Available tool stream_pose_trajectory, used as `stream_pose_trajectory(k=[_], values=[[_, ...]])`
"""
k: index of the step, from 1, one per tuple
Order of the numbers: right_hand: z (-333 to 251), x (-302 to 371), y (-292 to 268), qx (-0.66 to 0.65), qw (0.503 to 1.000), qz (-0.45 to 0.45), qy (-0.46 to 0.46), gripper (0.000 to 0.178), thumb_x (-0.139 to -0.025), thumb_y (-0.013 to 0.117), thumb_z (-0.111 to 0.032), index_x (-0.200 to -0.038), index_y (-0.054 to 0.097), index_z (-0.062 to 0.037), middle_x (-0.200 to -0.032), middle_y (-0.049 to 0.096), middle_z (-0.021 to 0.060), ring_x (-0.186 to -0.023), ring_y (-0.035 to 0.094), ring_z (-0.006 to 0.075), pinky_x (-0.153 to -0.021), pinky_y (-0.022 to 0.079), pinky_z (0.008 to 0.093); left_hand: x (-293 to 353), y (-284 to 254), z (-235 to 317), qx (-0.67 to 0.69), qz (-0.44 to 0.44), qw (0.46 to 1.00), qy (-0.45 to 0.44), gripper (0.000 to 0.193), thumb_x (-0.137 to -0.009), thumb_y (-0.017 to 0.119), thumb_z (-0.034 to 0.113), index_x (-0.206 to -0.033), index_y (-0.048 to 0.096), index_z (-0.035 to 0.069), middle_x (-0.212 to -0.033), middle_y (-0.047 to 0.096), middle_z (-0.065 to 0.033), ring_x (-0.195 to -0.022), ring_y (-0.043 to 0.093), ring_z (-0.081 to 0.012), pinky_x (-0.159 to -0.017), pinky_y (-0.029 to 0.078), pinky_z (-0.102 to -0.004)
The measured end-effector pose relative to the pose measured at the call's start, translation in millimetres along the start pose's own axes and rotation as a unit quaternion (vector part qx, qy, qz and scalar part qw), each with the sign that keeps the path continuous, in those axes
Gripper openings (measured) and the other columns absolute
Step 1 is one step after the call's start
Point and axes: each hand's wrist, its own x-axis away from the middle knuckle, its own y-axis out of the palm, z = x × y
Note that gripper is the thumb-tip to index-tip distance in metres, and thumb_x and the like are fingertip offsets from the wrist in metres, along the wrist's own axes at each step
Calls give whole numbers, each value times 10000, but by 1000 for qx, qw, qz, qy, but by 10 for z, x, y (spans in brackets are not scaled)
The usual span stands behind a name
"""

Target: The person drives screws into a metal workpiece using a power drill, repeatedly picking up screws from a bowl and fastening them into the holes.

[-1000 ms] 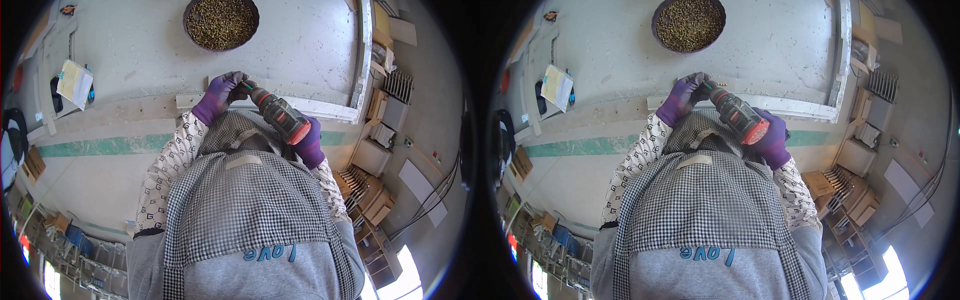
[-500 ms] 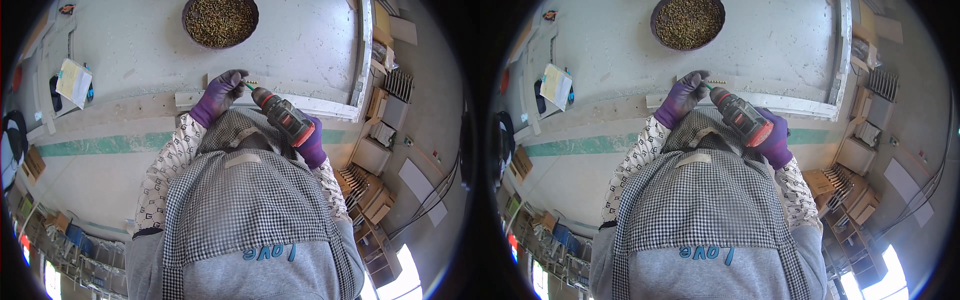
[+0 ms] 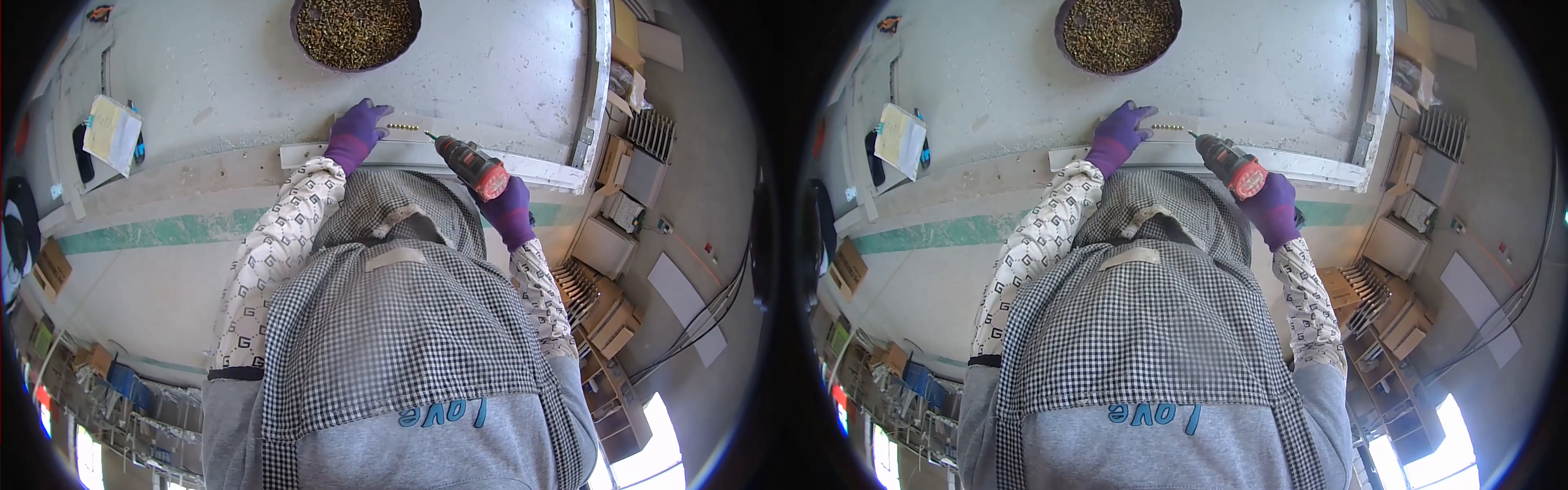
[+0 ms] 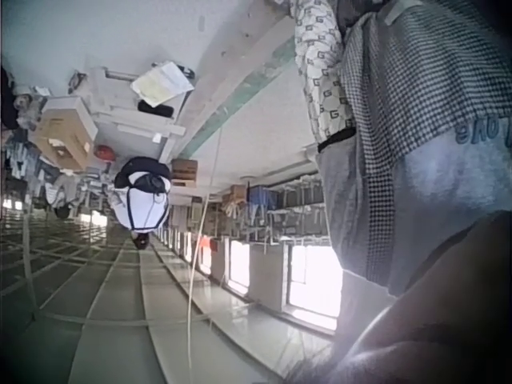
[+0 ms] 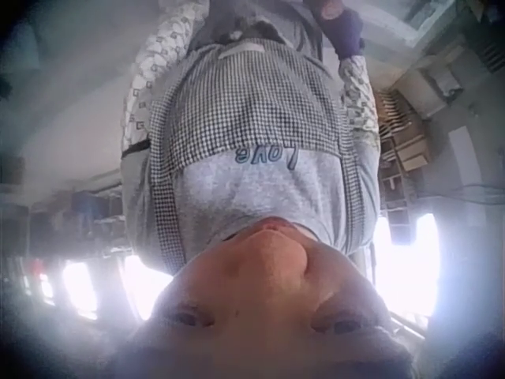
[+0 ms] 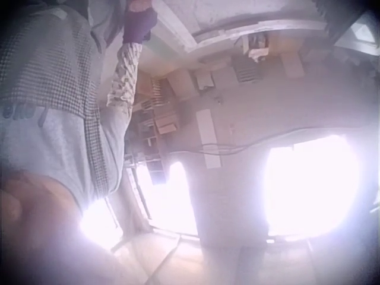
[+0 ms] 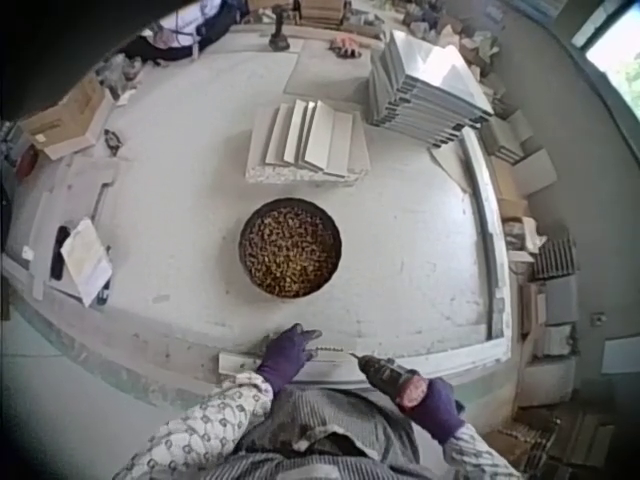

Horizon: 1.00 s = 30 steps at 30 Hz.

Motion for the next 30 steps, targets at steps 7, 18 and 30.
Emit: stream_pose_trajectory(k=[7,18,30], values=[[-57,-53,70,34,998,-44,35,365,-737,744,-422,-866,689,-84,-738,681,166,-721,666,358,-638,527,425,-12,54,-23,29,4,1000,-7,438,-776,734,181,-1200,634,224,-1104,583,-103,-1007,611,-301,-854,508,-402],[-111,-70,39,15,998,-37,46,379,-738,734,-430,-833,691,-66,-739,677,183,-719,665,370,-633,525,430,-4,60,-29,43,12,999,-11,434,-771,738,182,-1191,641,229,-1109,583,-99,-1000,614,-305,-860,506,-401],[-245,-182,38,87,991,-91,54,350,-783,675,-427,-848,695,-84,-744,680,175,-725,664,371,-641,525,441,-10,94,-40,23,41,999,7,439,-784,726,158,-1207,643,244,-1022,581,-43,-784,607,-184,-762,506,-333]])
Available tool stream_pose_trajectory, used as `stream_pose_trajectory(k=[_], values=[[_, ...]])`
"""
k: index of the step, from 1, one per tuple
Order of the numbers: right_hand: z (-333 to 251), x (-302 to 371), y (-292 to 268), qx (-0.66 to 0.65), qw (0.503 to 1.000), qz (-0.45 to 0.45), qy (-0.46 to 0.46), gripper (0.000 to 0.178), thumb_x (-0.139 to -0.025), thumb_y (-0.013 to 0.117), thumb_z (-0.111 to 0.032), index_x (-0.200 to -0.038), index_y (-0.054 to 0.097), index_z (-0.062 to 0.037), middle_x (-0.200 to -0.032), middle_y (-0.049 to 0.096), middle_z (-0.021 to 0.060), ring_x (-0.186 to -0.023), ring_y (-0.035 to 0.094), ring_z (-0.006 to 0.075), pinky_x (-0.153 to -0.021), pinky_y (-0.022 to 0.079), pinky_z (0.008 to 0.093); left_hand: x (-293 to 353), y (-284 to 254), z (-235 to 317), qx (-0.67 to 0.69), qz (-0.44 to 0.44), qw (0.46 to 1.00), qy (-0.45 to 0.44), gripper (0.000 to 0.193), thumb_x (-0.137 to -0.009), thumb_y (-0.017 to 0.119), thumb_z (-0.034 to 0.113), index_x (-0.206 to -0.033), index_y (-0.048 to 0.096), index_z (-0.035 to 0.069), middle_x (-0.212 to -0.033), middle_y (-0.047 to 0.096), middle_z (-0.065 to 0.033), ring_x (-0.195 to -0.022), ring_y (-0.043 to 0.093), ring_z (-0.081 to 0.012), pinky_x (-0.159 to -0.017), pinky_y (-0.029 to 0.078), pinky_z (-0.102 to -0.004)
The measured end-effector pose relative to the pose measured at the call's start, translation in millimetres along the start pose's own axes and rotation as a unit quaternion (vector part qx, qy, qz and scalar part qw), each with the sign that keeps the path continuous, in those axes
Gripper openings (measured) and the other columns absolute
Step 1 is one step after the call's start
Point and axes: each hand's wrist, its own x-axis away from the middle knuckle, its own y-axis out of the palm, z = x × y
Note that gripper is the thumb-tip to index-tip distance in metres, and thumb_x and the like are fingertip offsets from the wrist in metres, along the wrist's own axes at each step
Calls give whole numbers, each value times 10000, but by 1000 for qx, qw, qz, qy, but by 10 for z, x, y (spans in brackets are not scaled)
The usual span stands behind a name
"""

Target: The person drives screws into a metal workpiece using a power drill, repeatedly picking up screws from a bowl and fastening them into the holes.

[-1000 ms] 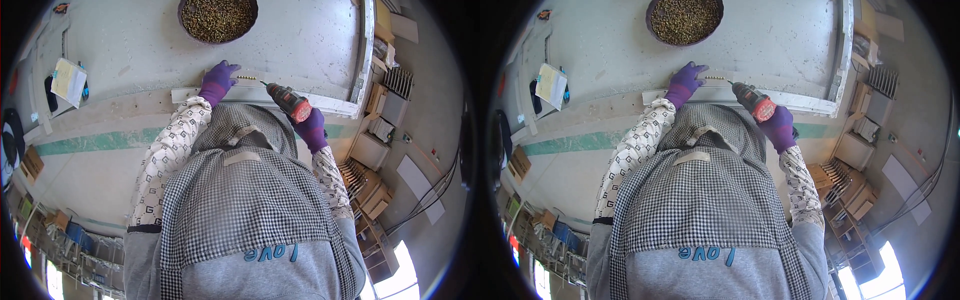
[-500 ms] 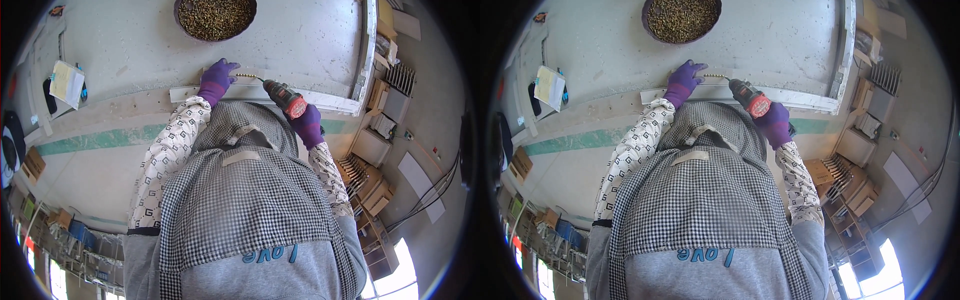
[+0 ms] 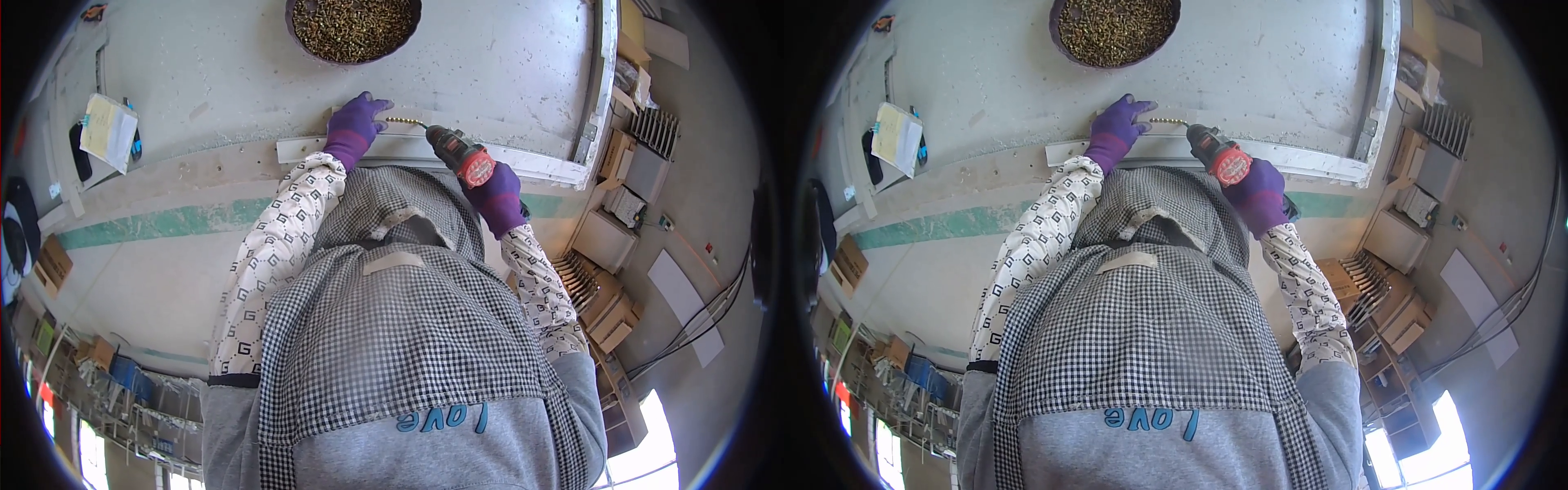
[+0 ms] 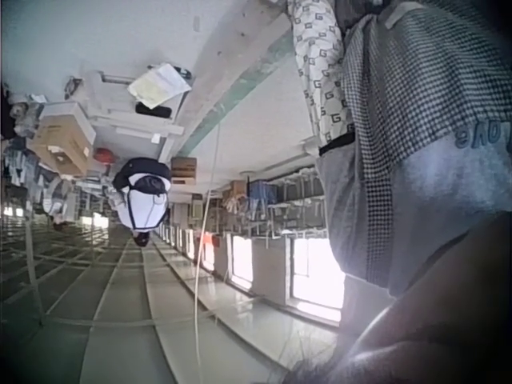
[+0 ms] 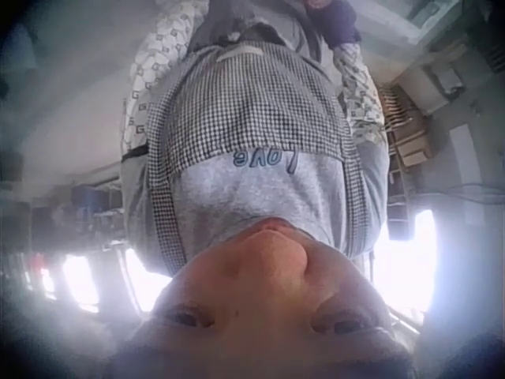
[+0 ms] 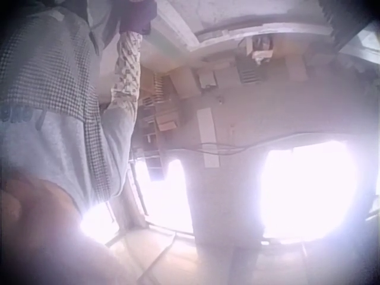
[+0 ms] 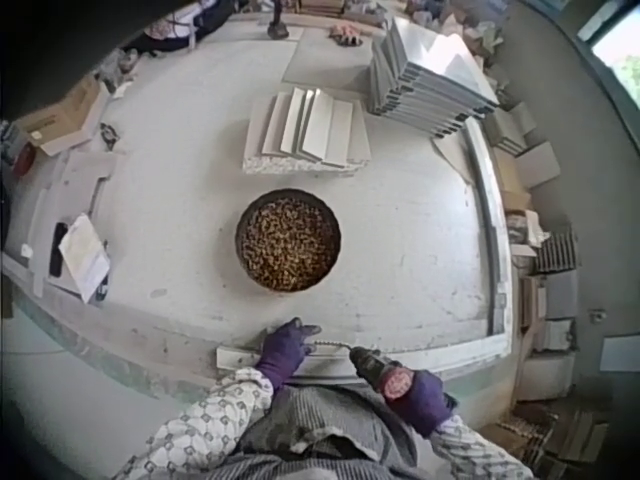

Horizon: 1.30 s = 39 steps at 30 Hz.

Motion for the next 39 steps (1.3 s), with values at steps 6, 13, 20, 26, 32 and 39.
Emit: stream_pose_trajectory(k=[6,13,20,26,32,39], values=[[-159,49,-146,-5,1000,-6,-9,325,-786,662,-394,-872,700,-83,-770,684,168,-747,666,369,-657,523,439,2,-27,34,35,-25,999,-30,425,-764,745,167,-1173,651,231,-1099,591,-96,-981,625,-296,-847,511,-399],[-102,154,-159,-32,999,18,-16,317,-775,686,-367,-847,700,-59,-754,676,185,-746,668,369,-664,523,438,27,-80,87,4,-40,999,-35,417,-781,728,160,-1180,638,238,-1103,591,-104,-989,619,-311,-849,509,-412],[216,332,-78,-79,993,92,-1,356,-711,774,-355,-831,691,-31,-716,662,190,-712,664,367,-636,522,411,91,-10,-83,389,26,920,-47,286,-927,510,56,-1207,547,14,-1053,609,-150,-905,643,-231,-817,531,-321],[244,400,-90,-149,979,113,-81,329,-678,798,-296,-839,684,-33,-708,671,156,-671,669,327,-610,520,377,196,-412,264,604,-62,781,-147,240,-995,444,88,-1194,522,-22,-1107,646,-158,-932,652,-168,-827,541,-266],[246,397,-93,-238,944,112,-198,327,-645,801,-207,-892,681,-29,-713,678,118,-651,680,241,-607,518,328,211,-341,204,656,-134,735,-107,190,-971,528,158,-1106,579,34,-1012,679,-109,-863,659,-147,-766,547,-252],[174,381,-176,-273,929,84,-234,357,-640,791,-186,-934,667,-23,-763,691,89,-641,661,189,-622,521,306,188,-384,250,664,-187,723,-39,196,-958,549,193,-1086,591,51,-948,680,-66,-816,648,-128,-730,533,-246]])
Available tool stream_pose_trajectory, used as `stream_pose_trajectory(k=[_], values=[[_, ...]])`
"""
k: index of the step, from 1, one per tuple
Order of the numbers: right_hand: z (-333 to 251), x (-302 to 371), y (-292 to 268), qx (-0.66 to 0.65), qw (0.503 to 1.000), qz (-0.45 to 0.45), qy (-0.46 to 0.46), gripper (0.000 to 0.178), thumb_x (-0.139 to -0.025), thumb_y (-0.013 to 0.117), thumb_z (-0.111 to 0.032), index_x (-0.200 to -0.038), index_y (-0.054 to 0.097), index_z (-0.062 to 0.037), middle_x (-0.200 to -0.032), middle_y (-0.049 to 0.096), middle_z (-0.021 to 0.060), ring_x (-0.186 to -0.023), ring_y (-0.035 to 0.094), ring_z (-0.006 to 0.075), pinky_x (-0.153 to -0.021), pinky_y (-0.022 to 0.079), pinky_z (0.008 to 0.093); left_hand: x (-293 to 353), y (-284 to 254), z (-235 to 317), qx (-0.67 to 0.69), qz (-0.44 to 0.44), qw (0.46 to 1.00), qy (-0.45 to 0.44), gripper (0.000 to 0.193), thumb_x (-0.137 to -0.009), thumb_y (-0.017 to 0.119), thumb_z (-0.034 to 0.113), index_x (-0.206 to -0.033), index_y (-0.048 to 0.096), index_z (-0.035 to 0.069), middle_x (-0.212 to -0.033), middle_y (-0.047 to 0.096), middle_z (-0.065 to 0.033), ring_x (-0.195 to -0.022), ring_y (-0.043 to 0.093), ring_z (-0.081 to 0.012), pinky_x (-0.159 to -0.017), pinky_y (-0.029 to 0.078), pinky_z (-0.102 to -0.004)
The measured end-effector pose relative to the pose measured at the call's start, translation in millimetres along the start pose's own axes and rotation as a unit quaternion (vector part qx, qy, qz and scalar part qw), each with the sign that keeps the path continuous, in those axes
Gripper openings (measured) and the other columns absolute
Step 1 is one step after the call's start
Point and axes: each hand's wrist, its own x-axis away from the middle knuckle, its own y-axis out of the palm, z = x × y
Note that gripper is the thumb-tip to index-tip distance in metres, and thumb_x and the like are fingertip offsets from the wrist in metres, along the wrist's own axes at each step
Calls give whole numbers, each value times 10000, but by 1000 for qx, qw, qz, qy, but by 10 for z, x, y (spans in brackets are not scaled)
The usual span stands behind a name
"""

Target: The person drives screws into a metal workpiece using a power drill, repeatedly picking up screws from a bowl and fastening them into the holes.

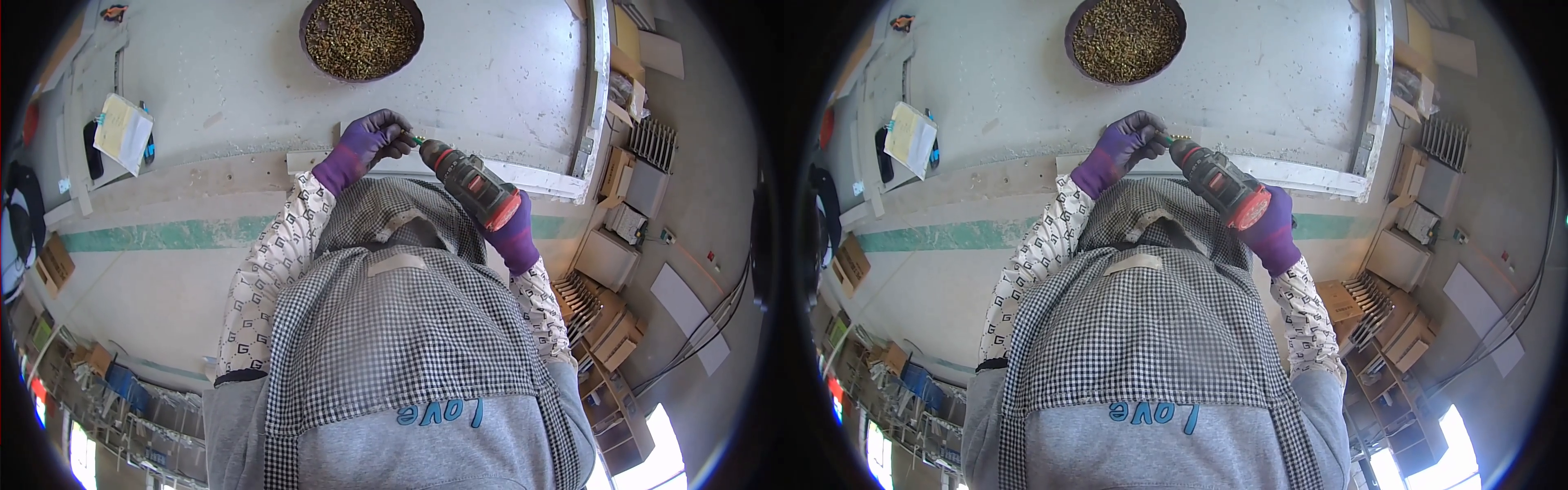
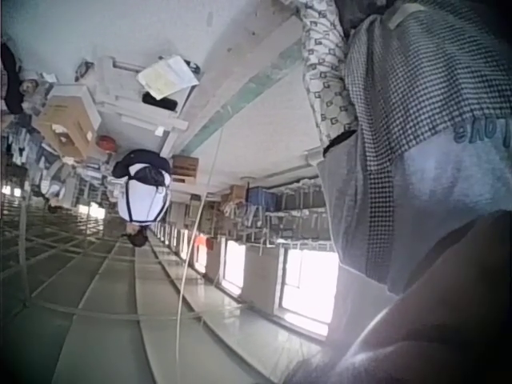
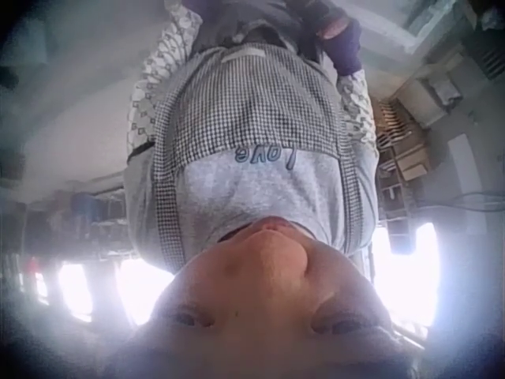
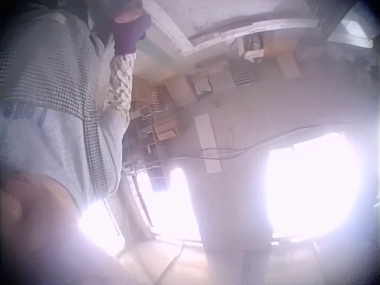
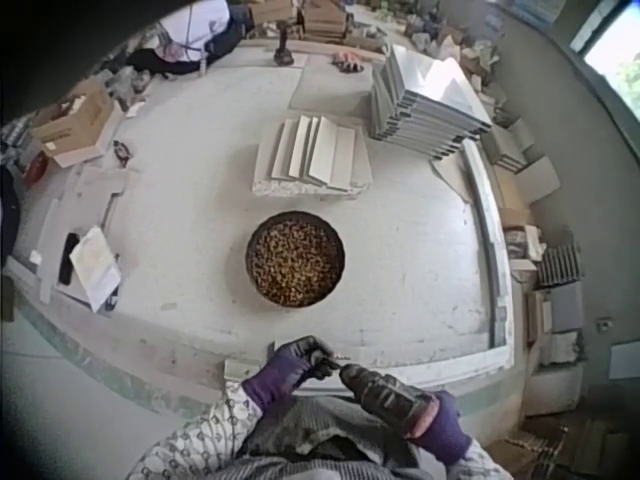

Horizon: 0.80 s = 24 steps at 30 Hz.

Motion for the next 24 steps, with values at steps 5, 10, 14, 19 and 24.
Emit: stream_pose_trajectory(k=[5,10,14,19,24], values=[[14,2,-1,-16,1000,11,-9,330,-649,781,-169,-917,665,-18,-763,690,85,-644,662,184,-623,520,301,30,57,125,-63,7,998,-16,203,-962,555,211,-1067,597,42,-895,680,-67,-760,623,-106,-702,511,-236],[35,8,-51,-7,1000,-12,-12,305,-658,776,-155,-907,667,-18,-748,686,86,-646,661,171,-621,519,296,-14,8,232,-175,-22,983,-52,212,-975,536,219,-1055,597,32,-852,674,-67,-701,590,-90,-672,480,-223],[207,37,-19,69,997,8,-28,310,-658,790,-215,-878,671,-33,-731,683,107,-660,677,240,-618,524,318,-136,98,89,-213,27,977,-14,236,-973,521,206,-1112,591,28,-910,659,-52,-742,583,-97,-699,471,-219],[485,46,72,148,985,42,76,323,-675,797,-295,-861,684,-56,-741,685,141,-699,674,329,-622,529,373,-289,-45,-238,-673,182,710,100,397,-810,685,146,-1199,603,149,-1033,598,-69,-978,556,-227,-893,466,-335],[360,-58,148,182,966,25,183,327,-711,779,-346,-858,694,-67,-736,678,161,-709,668,347,-632,526,401,-381,-15,-316,-721,162,671,65,435,-731,757,156,-1152,655,200,-1099,578,-61,-1079,505,-263,-959,444,-365]])
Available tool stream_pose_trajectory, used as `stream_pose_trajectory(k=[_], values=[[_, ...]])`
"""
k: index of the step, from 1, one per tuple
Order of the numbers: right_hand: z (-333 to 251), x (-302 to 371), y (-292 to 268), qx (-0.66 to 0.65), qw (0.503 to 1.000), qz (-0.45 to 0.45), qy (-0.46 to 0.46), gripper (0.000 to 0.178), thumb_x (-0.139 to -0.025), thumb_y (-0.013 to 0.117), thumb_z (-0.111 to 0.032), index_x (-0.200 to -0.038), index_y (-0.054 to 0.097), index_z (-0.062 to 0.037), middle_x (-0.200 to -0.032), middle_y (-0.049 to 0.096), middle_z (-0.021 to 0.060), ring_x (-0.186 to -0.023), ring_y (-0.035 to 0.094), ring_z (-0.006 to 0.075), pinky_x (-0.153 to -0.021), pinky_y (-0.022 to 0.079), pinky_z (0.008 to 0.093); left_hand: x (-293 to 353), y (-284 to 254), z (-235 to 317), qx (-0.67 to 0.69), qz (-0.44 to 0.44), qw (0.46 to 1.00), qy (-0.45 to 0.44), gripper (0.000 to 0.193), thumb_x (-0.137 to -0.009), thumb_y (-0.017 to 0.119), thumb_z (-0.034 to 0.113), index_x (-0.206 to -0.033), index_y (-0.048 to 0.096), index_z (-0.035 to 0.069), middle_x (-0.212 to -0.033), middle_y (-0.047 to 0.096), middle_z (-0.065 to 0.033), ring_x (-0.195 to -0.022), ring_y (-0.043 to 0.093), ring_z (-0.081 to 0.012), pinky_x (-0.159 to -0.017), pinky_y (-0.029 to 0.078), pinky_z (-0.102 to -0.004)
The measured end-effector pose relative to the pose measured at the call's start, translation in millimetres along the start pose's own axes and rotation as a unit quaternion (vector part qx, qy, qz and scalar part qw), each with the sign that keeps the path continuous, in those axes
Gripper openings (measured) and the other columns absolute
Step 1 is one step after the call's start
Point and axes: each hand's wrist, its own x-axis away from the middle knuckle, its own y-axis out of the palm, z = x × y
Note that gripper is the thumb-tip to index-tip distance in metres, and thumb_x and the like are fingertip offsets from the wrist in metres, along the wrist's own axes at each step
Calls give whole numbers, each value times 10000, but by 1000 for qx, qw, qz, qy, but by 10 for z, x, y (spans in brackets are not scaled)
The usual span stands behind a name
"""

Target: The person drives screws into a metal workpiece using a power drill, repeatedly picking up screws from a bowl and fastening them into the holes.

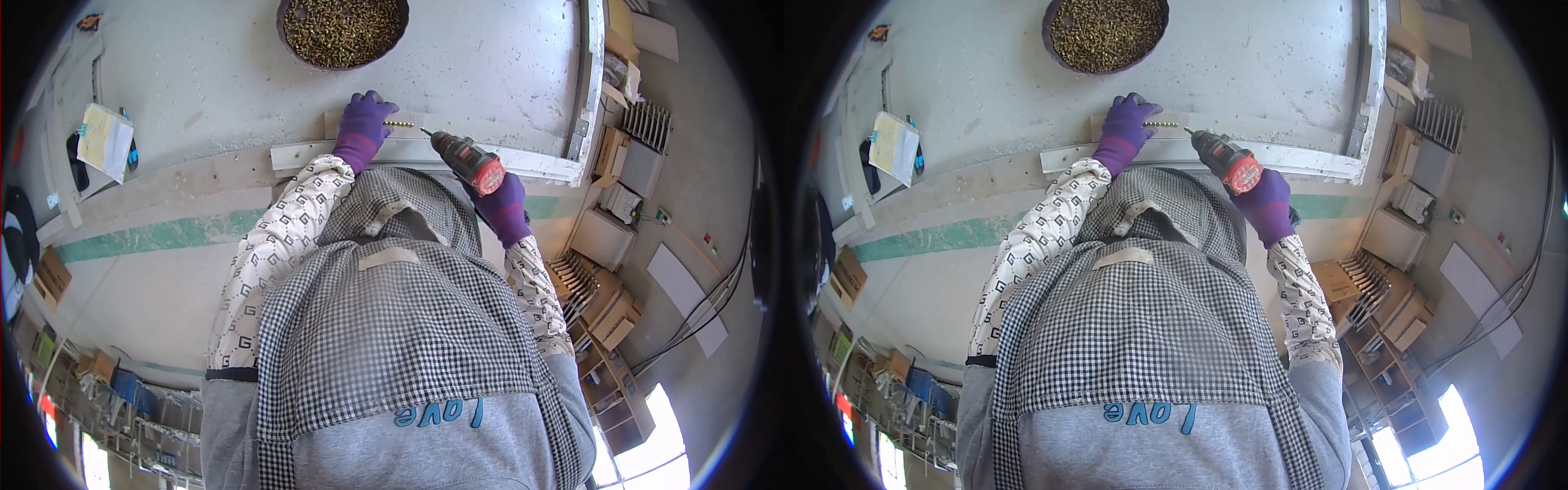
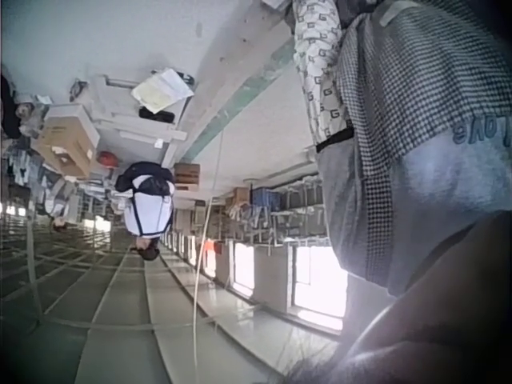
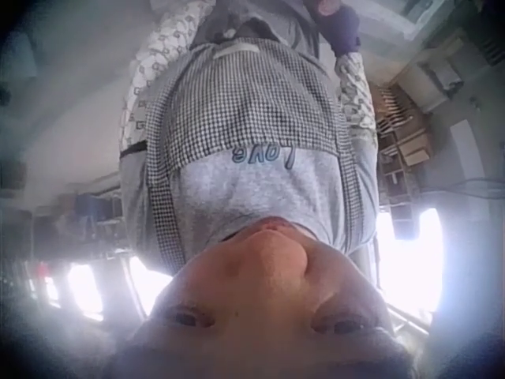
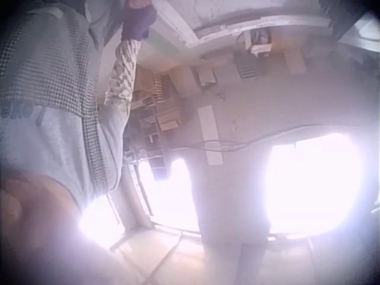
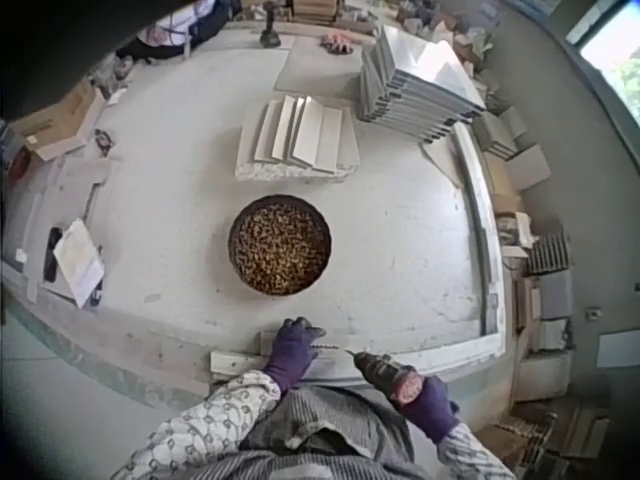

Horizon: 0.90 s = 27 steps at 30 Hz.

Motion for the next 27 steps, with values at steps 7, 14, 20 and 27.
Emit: stream_pose_trajectory(k=[7,14,20,27], values=[[-79,-67,42,52,998,-36,23,338,-748,737,-388,-859,699,-72,-736,678,165,-721,666,354,-640,522,410,-66,-19,23,-18,-24,999,-26,416,-706,781,168,-1109,689,217,-1087,583,-43,-1061,513,-246,-959,459,-352],[-144,-90,-11,65,996,-55,31,366,-770,704,-422,-863,703,-68,-751,679,178,-743,668,361,-656,522,416,-73,-10,14,-12,-20,999,-31,404,-699,787,167,-1091,697,212,-1077,588,-45,-1055,518,-248,-951,464,-356],[-313,-80,-72,65,995,-57,50,322,-780,689,-384,-875,709,-78,-769,684,180,-760,670,365,-672,525,421,-95,-4,10,-20,-29,999,-33,381,-714,779,169,-1083,695,218,-1103,588,-48,-1071,528,-252,-934,484,-357],[-516,-137,-172,136,981,-124,61,307,-812,628,-385,-905,710,-104,-803,691,169,-772,669,365,-685,526,433,-88,1,7,6,-27,998,-52,396,-698,787,161,-1079,706,231,-1102,587,-42,-1078,520,-247,-964,463,-361]])
